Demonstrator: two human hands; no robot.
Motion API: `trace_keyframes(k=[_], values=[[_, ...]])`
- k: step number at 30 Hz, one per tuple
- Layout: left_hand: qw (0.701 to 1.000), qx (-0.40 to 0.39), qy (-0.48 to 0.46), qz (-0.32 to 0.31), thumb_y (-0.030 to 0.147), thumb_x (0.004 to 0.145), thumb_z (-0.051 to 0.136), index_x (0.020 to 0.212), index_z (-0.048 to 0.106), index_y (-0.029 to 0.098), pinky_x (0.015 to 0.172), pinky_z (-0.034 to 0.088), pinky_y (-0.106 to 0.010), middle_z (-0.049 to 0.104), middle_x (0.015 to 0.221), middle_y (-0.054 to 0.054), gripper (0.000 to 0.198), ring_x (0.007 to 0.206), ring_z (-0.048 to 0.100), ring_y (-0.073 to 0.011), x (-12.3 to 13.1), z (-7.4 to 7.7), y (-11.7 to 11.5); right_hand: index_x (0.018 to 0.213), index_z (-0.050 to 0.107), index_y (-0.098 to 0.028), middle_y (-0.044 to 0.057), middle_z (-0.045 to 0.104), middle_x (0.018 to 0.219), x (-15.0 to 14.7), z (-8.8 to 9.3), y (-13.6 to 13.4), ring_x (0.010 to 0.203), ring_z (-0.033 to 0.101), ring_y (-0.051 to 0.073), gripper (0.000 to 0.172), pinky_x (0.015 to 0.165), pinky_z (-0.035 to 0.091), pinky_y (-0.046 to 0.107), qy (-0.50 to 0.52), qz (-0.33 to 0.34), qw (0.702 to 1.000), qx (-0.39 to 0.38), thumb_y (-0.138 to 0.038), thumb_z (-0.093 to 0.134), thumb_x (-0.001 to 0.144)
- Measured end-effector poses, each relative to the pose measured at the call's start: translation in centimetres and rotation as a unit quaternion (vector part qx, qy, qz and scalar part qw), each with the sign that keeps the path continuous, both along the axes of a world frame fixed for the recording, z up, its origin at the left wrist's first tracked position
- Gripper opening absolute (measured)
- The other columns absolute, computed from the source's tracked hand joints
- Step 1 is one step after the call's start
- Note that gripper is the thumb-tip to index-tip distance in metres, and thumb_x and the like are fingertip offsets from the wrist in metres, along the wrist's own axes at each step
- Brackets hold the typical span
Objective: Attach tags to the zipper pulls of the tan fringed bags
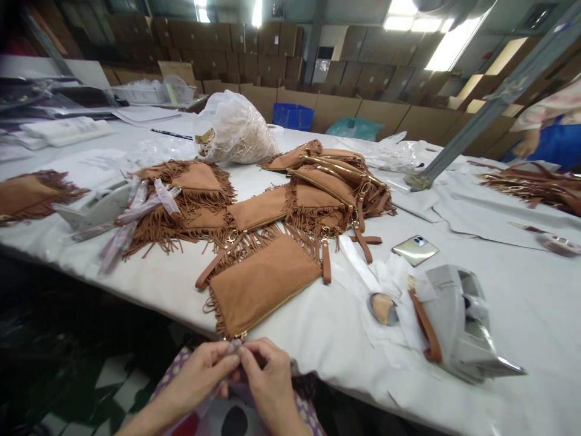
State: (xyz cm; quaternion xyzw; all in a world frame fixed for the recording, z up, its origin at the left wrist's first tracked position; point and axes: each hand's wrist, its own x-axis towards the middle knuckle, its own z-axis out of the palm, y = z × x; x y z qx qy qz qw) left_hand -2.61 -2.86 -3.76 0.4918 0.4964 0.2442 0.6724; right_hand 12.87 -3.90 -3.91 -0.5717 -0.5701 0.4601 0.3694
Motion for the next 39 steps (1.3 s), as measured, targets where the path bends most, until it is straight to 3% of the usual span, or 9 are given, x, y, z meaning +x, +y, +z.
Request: trace_keyframes(k=[7, 11, 16, 20, 23, 26, 30, 34, 39], values=[[0.998, 0.013, 0.034, 0.046, 0.055, 0.085, 0.043, 0.066, 0.053, 0.018, 0.039, 0.029, -0.02, 0.053, 0.041, 0.002, 0.044, 0.033, 0.042, -0.0101, 1.6, -1.0, -0.9, 0.07, 0.06, -0.019, 0.003, 0.062, 0.069, -0.4, -0.2, 0.6, 0.067, 0.058, 0.015, 0.026, 0.062, 0.044, 0.024, -0.073, -0.017, 0.993, 0.096, -0.035, 0.048, 0.087], [0.995, 0.038, 0.026, 0.091, 0.06, 0.084, 0.043, 0.059, 0.05, 0.018, 0.04, 0.029, -0.02, 0.048, 0.037, 0.003, 0.049, 0.034, 0.04, -0.0093, 2.7, -1.9, -1.4, 0.069, 0.059, -0.018, 0.0, 0.059, 0.057, -0.8, -0.8, 1.2, 0.051, 0.054, 0.013, 0.031, 0.049, 0.04, 0.023, -0.014, -0.075, 0.996, -0.037, -0.045, 0.051, 0.084], [0.992, -0.084, -0.069, 0.064, 0.067, 0.079, 0.045, 0.077, 0.057, 0.016, 0.033, 0.018, -0.019, 0.047, 0.036, 0.006, 0.052, 0.028, 0.029, -0.0068, 2.3, -2.6, -2.6, 0.068, 0.057, -0.016, -0.002, 0.057, 0.049, -0.1, -1.0, 2.1, 0.035, 0.042, 0.007, 0.046, 0.037, 0.029, 0.02, 0.137, -0.111, 0.966, -0.188, -0.062, 0.054, 0.074], [0.993, -0.062, -0.058, 0.077, 0.065, 0.077, 0.05, 0.083, 0.059, 0.014, 0.034, 0.02, -0.019, 0.045, 0.036, 0.007, 0.052, 0.029, 0.035, -0.008, 2.1, -2.7, -3.1, 0.072, 0.054, -0.017, -0.005, 0.057, 0.047, -0.4, -0.6, 2.2, 0.035, 0.043, 0.007, 0.042, 0.037, 0.029, 0.018, 0.147, -0.101, 0.963, -0.203, -0.054, 0.07, 0.064], [0.987, -0.07, -0.089, 0.111, 0.056, 0.075, 0.061, 0.087, 0.062, 0.014, 0.038, 0.025, -0.019, 0.054, 0.044, 0.004, 0.044, 0.033, 0.041, -0.0079, 2.3, -2.2, -2.9, 0.078, 0.05, -0.018, -0.007, 0.057, 0.045, -1.0, -0.5, 1.9, 0.035, 0.041, 0.006, 0.044, 0.037, 0.029, 0.017, 0.19, -0.115, 0.953, -0.208, -0.047, 0.077, 0.058], [0.958, -0.168, -0.178, 0.152, 0.05, 0.076, 0.064, 0.085, 0.064, 0.012, 0.041, 0.031, -0.019, 0.061, 0.051, 0.0, 0.039, 0.037, 0.046, -0.0081, 2.2, -1.5, -2.5, 0.084, 0.049, -0.018, -0.007, 0.057, 0.046, -1.2, -0.6, 1.7, 0.035, 0.04, 0.005, 0.047, 0.036, 0.025, 0.015, 0.223, -0.123, 0.942, -0.218, -0.043, 0.078, 0.058], [0.867, -0.335, -0.294, 0.222, 0.033, 0.081, 0.065, 0.08, 0.066, 0.01, 0.049, 0.043, -0.021, 0.067, 0.063, -0.005, 0.023, 0.045, 0.054, -0.0093, 2.0, -0.9, -1.9, 0.087, 0.047, -0.019, -0.007, 0.057, 0.046, -1.0, -1.2, 1.8, 0.033, 0.04, 0.006, 0.05, 0.035, 0.022, 0.016, 0.253, -0.11, 0.933, -0.23, -0.045, 0.077, 0.057], [0.833, -0.347, -0.354, 0.247, 0.013, 0.082, 0.062, 0.08, 0.068, 0.007, 0.053, 0.047, -0.021, 0.069, 0.069, -0.008, 0.009, 0.053, 0.06, -0.0107, 2.2, -1.1, -1.3, 0.084, 0.051, -0.019, -0.007, 0.054, 0.045, 0.1, -1.7, 1.9, 0.031, 0.04, 0.007, 0.042, 0.034, 0.024, 0.018, 0.177, -0.077, 0.954, -0.228, -0.055, 0.064, 0.068], [0.806, -0.339, -0.353, 0.334, 0.002, 0.079, 0.06, 0.08, 0.069, 0.007, 0.063, 0.051, -0.021, 0.073, 0.074, -0.008, 0.011, 0.064, 0.066, -0.0134, 3.0, -2.0, -0.9, 0.073, 0.066, -0.015, 0.002, 0.065, 0.06, 1.3, -0.8, 1.0, 0.047, 0.054, 0.012, 0.042, 0.045, 0.038, 0.022, 0.01, -0.024, 0.99, -0.135, -0.053, 0.051, 0.082]])
